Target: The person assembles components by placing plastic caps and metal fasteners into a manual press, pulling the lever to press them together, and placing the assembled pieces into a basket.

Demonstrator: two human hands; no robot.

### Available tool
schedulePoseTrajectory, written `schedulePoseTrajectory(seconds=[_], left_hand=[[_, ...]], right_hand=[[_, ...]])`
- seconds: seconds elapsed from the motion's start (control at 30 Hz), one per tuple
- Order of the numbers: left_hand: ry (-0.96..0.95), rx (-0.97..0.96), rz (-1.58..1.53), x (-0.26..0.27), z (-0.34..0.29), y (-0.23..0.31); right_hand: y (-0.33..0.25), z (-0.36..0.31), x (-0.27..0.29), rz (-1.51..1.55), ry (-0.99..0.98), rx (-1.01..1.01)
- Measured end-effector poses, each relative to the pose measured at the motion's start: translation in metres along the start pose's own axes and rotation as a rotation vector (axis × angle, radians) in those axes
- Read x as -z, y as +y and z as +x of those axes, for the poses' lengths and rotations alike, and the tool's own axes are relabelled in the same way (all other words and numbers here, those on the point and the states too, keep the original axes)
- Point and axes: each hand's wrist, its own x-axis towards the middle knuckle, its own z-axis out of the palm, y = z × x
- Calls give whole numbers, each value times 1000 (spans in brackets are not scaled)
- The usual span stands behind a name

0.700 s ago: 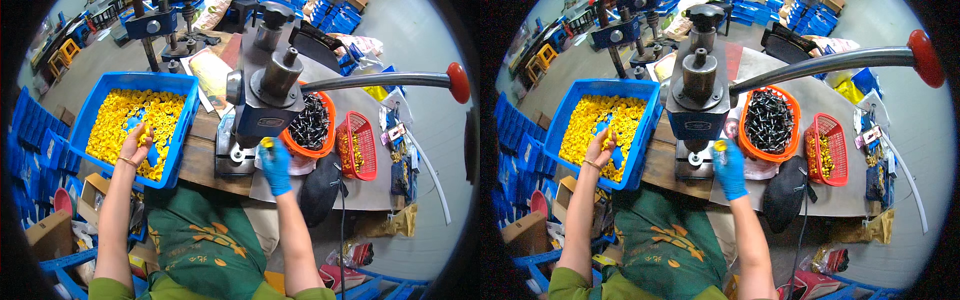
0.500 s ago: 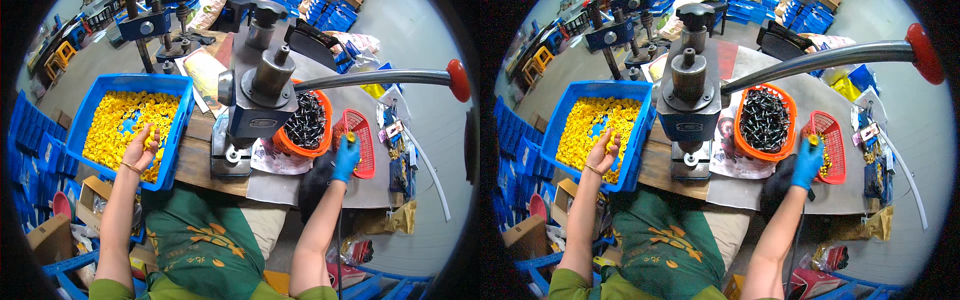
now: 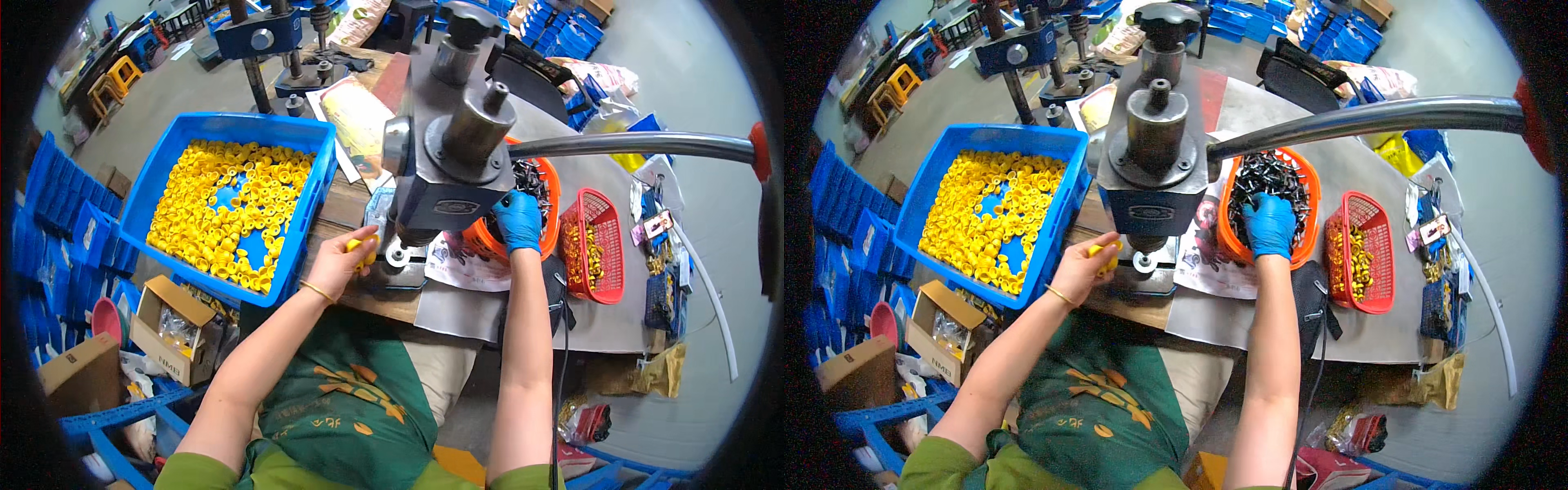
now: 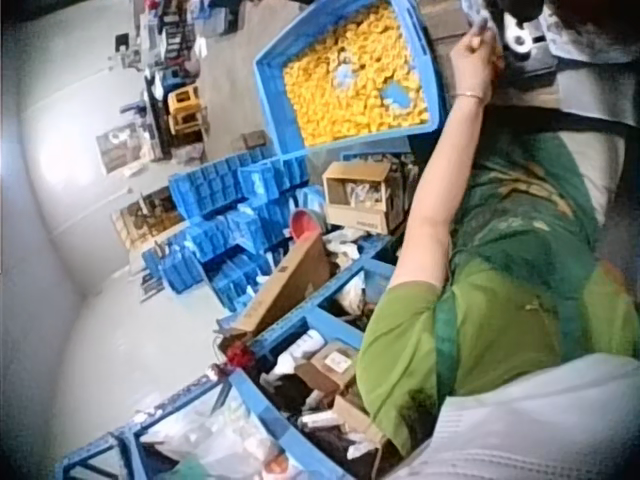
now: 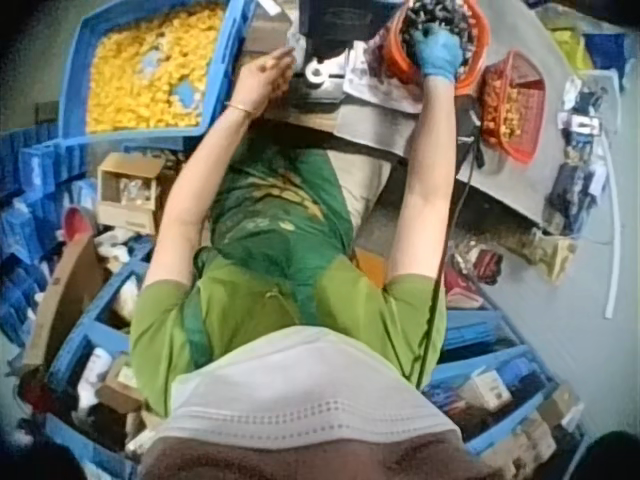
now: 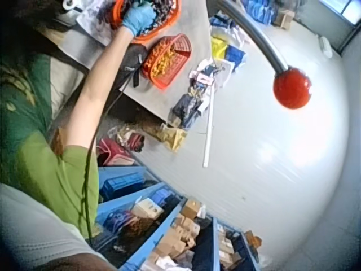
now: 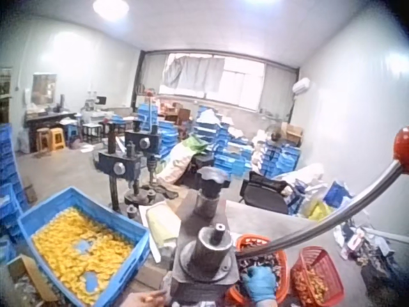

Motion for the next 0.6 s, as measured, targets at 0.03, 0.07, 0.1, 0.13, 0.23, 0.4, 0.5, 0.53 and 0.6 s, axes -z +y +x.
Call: schedulePoseTrajectory(seconds=[0.03,0.07,0.1,0.13,0.23,0.4,0.5,0.53,0.6], left_hand=[[46,-56,258,1,6,-5],[45,-57,256,4,12,-13],[55,-453,608,7,21,-22],[69,-853,957,7,23,-24],[19,-844,1065,0,26,-24],[-123,-838,1365,-5,22,-15],[-156,-811,1399,-9,17,-15],[-155,-811,1401,-9,16,-18],[-136,-916,1391,-10,16,-25]], right_hand=[[4,0,-3,111,10,10],[8,-1,-5,221,20,20],[7,-5,-5,277,20,0],[-1,-13,1,280,16,4],[-17,-41,17,738,271,97],[-58,-88,28,1195,164,33],[-65,-100,19,1164,69,59],[-69,-102,17,1187,41,60],[-75,-106,9,1148,49,106]])
